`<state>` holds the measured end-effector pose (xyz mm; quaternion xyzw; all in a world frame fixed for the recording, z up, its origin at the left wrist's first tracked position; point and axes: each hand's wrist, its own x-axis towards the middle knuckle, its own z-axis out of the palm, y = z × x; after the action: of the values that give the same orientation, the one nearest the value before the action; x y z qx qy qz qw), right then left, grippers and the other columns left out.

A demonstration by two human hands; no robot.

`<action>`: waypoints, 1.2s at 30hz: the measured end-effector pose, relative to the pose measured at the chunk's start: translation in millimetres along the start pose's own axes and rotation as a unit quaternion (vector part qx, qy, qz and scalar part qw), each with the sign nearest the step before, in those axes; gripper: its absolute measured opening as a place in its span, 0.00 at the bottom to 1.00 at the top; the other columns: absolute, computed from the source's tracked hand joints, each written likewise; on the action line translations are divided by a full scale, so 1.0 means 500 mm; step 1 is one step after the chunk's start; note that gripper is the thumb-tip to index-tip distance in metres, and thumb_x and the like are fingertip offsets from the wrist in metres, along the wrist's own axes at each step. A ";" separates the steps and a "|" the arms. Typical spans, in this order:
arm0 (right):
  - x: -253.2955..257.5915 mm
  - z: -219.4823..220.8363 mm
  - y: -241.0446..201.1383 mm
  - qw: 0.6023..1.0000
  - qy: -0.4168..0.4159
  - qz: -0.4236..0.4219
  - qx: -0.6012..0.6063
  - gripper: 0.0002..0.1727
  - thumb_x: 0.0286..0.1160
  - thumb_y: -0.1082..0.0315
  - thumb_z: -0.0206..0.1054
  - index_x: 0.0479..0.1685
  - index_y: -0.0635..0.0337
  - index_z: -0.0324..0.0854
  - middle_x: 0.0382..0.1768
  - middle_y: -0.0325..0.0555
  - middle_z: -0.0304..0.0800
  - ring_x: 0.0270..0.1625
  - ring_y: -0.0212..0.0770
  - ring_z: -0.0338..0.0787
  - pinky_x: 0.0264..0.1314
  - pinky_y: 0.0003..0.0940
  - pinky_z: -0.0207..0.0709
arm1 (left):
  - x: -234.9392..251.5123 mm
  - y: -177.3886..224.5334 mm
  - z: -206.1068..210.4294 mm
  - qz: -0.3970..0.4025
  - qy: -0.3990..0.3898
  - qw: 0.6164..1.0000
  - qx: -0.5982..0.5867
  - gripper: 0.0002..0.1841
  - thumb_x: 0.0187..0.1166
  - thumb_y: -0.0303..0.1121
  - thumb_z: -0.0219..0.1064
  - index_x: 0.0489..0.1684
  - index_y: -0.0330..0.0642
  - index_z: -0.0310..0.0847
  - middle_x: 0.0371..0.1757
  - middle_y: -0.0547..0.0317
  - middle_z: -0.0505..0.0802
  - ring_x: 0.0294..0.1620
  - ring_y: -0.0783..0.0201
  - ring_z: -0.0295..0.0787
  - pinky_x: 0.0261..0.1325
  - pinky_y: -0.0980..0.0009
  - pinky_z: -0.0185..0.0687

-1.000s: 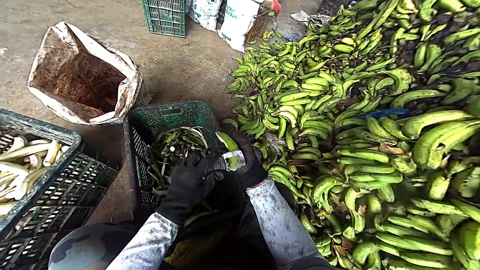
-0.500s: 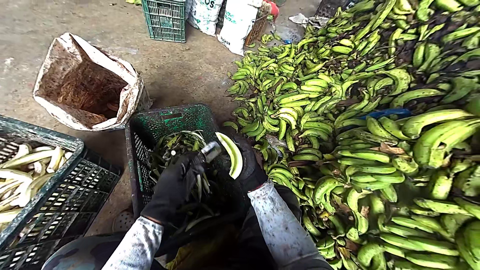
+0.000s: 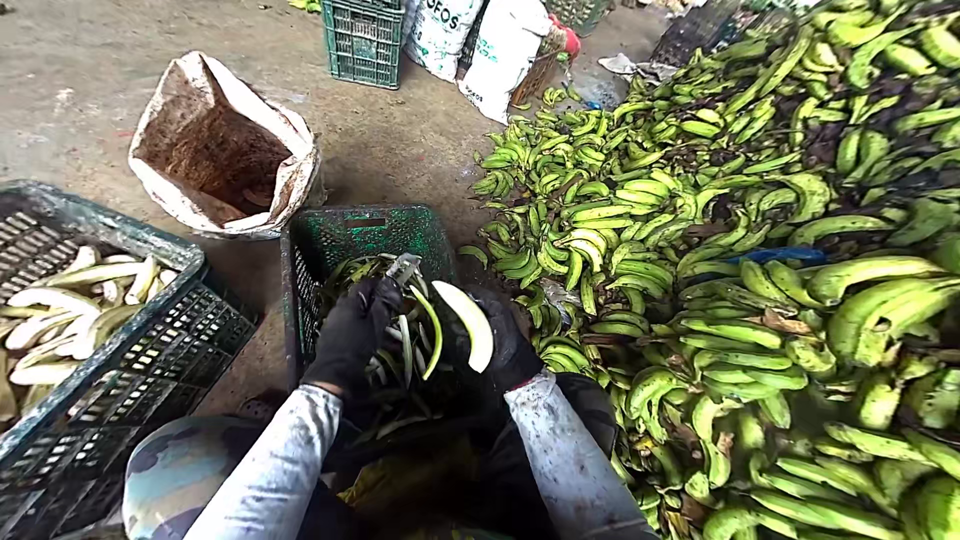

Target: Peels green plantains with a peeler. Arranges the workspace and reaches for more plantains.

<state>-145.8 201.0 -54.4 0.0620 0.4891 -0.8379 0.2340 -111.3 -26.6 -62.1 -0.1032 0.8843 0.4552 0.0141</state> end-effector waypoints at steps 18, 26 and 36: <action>0.110 0.162 0.147 0.938 0.043 -0.105 -0.329 0.22 0.95 0.64 0.43 0.73 0.69 0.71 0.61 0.51 0.83 0.57 0.31 0.84 0.61 0.28 0.80 | -0.142 -0.042 -0.255 -0.021 -0.036 0.990 0.132 0.26 0.85 0.54 0.61 0.79 0.59 0.78 0.73 0.51 0.85 0.70 0.46 0.83 0.71 0.39 0.76; 0.257 0.589 0.212 0.955 -0.208 -0.085 -0.195 0.18 0.92 0.55 0.46 0.65 0.52 0.75 0.49 0.38 0.86 0.48 0.32 0.87 0.49 0.34 0.85 | -0.335 -0.434 -0.501 -0.273 0.218 0.930 0.112 0.26 0.86 0.54 0.61 0.74 0.49 0.80 0.64 0.38 0.89 0.63 0.35 0.86 0.64 0.28 0.76; 0.363 0.740 0.276 0.682 -0.195 -0.210 -0.672 0.20 0.88 0.71 0.52 0.73 0.70 0.73 0.72 0.71 0.74 0.71 0.67 0.80 0.67 0.64 0.76 | -0.379 -0.631 -0.519 -0.361 0.212 0.902 0.107 0.34 0.84 0.68 0.49 0.77 0.56 0.79 0.76 0.43 0.83 0.75 0.36 0.79 0.72 0.26 0.67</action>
<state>-197.4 -230.3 -33.8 -0.3814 0.8646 -0.3043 0.1204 153.5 -382.2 -141.0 -0.5073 0.8118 0.2892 0.0005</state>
